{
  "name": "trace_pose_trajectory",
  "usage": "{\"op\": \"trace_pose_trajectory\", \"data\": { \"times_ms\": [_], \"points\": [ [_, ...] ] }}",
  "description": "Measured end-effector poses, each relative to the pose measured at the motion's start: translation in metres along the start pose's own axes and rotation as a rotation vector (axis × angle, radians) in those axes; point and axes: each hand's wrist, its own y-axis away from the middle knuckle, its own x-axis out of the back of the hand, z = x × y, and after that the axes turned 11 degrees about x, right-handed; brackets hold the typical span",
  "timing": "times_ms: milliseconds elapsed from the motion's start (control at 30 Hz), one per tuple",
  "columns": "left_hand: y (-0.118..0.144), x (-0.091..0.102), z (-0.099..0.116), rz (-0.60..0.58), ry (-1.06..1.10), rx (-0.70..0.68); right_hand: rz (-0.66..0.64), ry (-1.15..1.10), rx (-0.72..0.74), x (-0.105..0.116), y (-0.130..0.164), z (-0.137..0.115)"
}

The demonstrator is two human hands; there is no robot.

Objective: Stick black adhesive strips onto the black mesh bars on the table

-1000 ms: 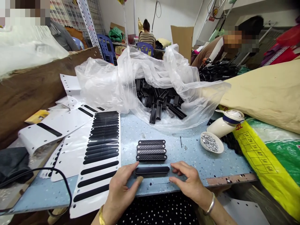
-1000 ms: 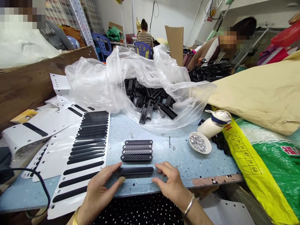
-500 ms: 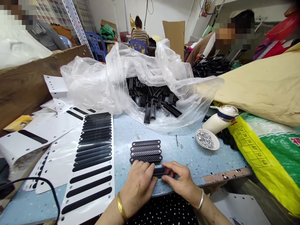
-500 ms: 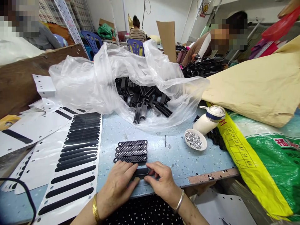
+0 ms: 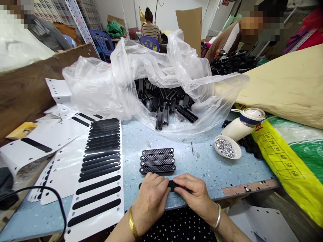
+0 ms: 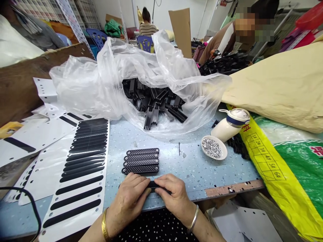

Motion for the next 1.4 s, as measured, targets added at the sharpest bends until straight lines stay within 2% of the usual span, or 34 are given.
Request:
{"op": "trace_pose_trajectory", "data": {
  "times_ms": [333, 533, 667, 933, 1267, 1400],
  "points": [
    [0.0028, -0.0043, 0.0010, -0.004, -0.002, -0.008, 0.050, 0.110, 0.065, -0.0086, 0.0070, -0.0017],
    [0.0042, -0.0030, -0.0013, -0.010, 0.032, -0.008, 0.059, 0.070, 0.022, -0.0085, 0.0085, -0.0012],
    [0.0051, -0.0018, -0.0026, -0.062, 0.019, -0.015, 0.053, 0.057, 0.019, -0.0080, 0.0079, -0.0019],
    [0.0018, 0.0004, -0.0001, -0.109, 0.052, 0.045, 0.071, 0.007, 0.000, -0.0055, 0.0031, -0.0053],
    [0.0031, -0.0053, -0.0011, -0.062, 0.001, 0.026, 0.070, 0.003, -0.026, -0.0047, 0.0009, -0.0073],
    [0.0090, 0.0014, 0.0059, 0.033, -0.020, 0.023, 0.076, 0.065, 0.005, -0.0069, 0.0023, -0.0059]
  ]
}}
